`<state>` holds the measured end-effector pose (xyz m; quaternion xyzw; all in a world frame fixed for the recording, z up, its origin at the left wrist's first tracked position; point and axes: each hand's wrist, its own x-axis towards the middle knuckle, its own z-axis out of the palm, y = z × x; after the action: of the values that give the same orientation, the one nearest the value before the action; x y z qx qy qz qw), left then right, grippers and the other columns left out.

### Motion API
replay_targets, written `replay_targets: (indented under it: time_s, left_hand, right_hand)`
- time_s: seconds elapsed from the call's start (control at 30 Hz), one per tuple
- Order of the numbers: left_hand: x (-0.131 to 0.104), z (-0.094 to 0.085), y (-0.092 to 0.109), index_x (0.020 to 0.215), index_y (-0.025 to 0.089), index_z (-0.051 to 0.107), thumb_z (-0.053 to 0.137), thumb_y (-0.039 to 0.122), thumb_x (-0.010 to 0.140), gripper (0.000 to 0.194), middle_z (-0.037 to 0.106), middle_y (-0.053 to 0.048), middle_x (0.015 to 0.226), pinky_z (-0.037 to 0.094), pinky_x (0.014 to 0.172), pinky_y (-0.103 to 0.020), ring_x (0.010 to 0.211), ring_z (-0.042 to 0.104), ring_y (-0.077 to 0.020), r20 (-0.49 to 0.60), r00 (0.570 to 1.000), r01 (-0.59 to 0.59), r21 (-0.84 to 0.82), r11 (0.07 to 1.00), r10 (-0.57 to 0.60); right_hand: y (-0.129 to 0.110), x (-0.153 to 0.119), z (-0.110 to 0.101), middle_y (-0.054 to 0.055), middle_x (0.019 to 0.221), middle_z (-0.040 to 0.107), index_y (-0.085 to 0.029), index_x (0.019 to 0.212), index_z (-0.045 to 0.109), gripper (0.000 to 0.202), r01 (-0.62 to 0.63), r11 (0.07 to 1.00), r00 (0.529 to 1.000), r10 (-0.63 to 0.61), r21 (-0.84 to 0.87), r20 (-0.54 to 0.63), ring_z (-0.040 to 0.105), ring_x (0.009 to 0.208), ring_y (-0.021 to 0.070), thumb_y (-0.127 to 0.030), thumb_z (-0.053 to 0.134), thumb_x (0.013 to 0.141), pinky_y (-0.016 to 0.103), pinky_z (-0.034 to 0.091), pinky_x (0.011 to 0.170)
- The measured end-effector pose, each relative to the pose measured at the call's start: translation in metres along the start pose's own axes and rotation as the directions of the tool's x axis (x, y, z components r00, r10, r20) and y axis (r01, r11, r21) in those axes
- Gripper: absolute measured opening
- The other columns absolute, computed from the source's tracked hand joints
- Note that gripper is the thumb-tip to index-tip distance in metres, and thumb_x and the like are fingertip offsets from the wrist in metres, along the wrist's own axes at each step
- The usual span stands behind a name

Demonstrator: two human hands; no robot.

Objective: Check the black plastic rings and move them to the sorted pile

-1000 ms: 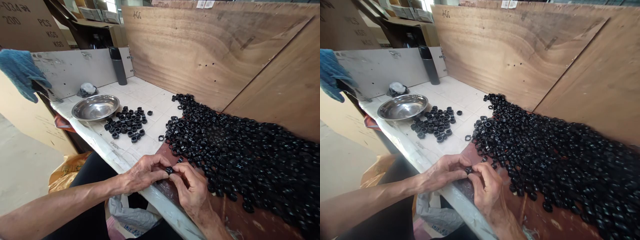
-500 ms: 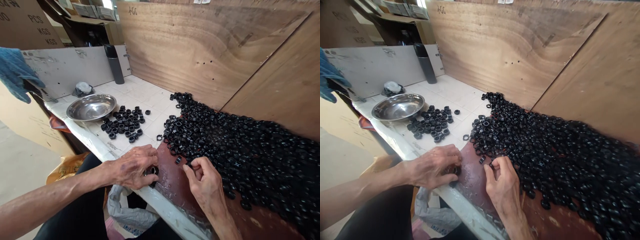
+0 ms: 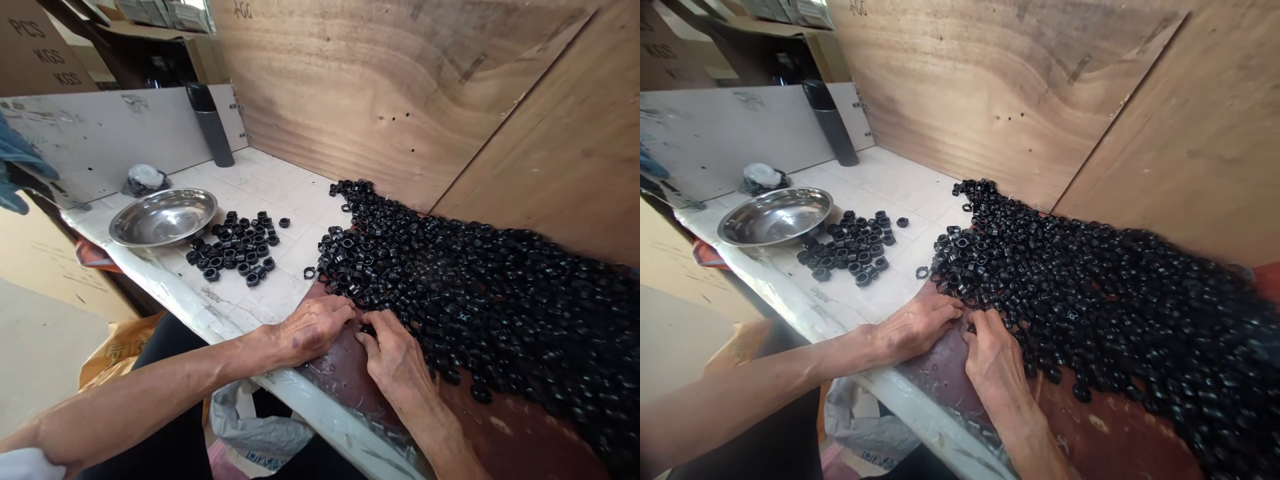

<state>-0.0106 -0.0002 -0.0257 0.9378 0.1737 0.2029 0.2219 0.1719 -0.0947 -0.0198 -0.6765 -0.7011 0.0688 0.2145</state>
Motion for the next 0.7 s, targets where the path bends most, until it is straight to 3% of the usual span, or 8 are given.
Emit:
replay_targets:
  time_s: [0.1,0.2,0.27,0.37,0.43,0.57,0.7]
  left_hand:
    - [-0.002,-0.003,0.004,0.111,0.016,0.061,0.050,0.013,0.096,0.019,0.072,-0.012,0.114,0.054,0.097,-0.039,0.110,0.066,-0.0235,-0.066,0.998,0.001,-0.138,0.990,-0.010]
    - [-0.002,-0.010,0.010,0.110,0.018,0.064,0.062,0.018,0.091,0.020,0.074,-0.008,0.106,0.056,0.090,-0.037,0.098,0.069,-0.0211,-0.069,0.969,0.195,-0.385,0.902,-0.239]
    - [0.000,-0.016,0.013,0.110,0.017,0.064,0.067,0.023,0.089,0.022,0.074,-0.007,0.103,0.057,0.086,-0.035,0.092,0.070,-0.0188,0.013,0.914,0.319,-0.642,0.697,-0.407]
    - [0.003,-0.022,0.015,0.106,0.015,0.065,0.077,0.028,0.083,0.029,0.074,-0.006,0.099,0.056,0.085,-0.032,0.088,0.070,-0.0166,0.130,0.865,0.321,-0.885,0.337,-0.484]
    - [0.004,-0.024,0.016,0.105,0.014,0.067,0.082,0.028,0.079,0.033,0.073,-0.006,0.098,0.054,0.086,-0.031,0.088,0.069,-0.0152,0.148,0.862,0.290,-0.928,0.234,-0.484]
    - [0.004,-0.026,0.019,0.101,0.014,0.071,0.084,0.027,0.078,0.030,0.073,-0.005,0.098,0.054,0.086,-0.029,0.089,0.068,-0.0147,0.118,0.856,0.256,-0.942,0.215,-0.503]
    - [0.004,-0.027,0.023,0.100,0.015,0.075,0.084,0.025,0.078,0.026,0.072,-0.006,0.104,0.056,0.089,-0.031,0.095,0.069,-0.0173,0.071,0.853,0.269,-0.909,0.318,-0.518]
  right_hand:
    - [0.000,0.002,-0.002,0.006,0.093,0.067,-0.021,0.090,0.064,0.005,0.009,0.999,1.000,-0.009,0.044,-0.015,0.069,0.080,0.0227,-0.017,0.067,0.087,0.031,0.053,0.067]
    - [0.000,0.004,-0.006,0.003,0.084,0.070,-0.022,0.089,0.064,0.011,-0.071,0.968,0.995,0.087,0.239,-0.058,0.067,0.065,0.0183,-0.027,0.073,0.087,0.029,0.053,0.061]
    - [-0.001,0.006,-0.011,0.000,0.074,0.071,-0.022,0.093,0.063,0.019,-0.164,0.877,0.978,0.205,0.452,-0.044,0.066,0.058,0.0166,-0.036,0.075,0.088,0.027,0.054,0.059]
    - [-0.003,0.008,-0.019,0.000,0.071,0.073,-0.022,0.098,0.068,0.027,-0.232,0.709,0.952,0.306,0.665,0.007,0.071,0.063,0.0179,-0.043,0.078,0.085,0.026,0.057,0.060]
    - [-0.007,0.010,-0.025,0.004,0.082,0.076,-0.021,0.103,0.071,0.028,-0.206,0.648,0.957,0.291,0.734,0.012,0.074,0.071,0.0190,-0.041,0.078,0.085,0.027,0.061,0.066]
    - [-0.012,0.008,-0.028,0.007,0.112,0.074,-0.022,0.110,0.073,0.022,-0.064,0.642,0.985,0.164,0.764,-0.055,0.076,0.084,0.0179,-0.032,0.068,0.092,0.029,0.063,0.079]
    - [-0.013,0.004,-0.023,0.003,0.101,0.073,-0.024,0.111,0.070,0.017,0.005,0.776,0.985,0.104,0.631,-0.136,0.072,0.083,0.0160,-0.024,0.066,0.094,0.026,0.061,0.075]
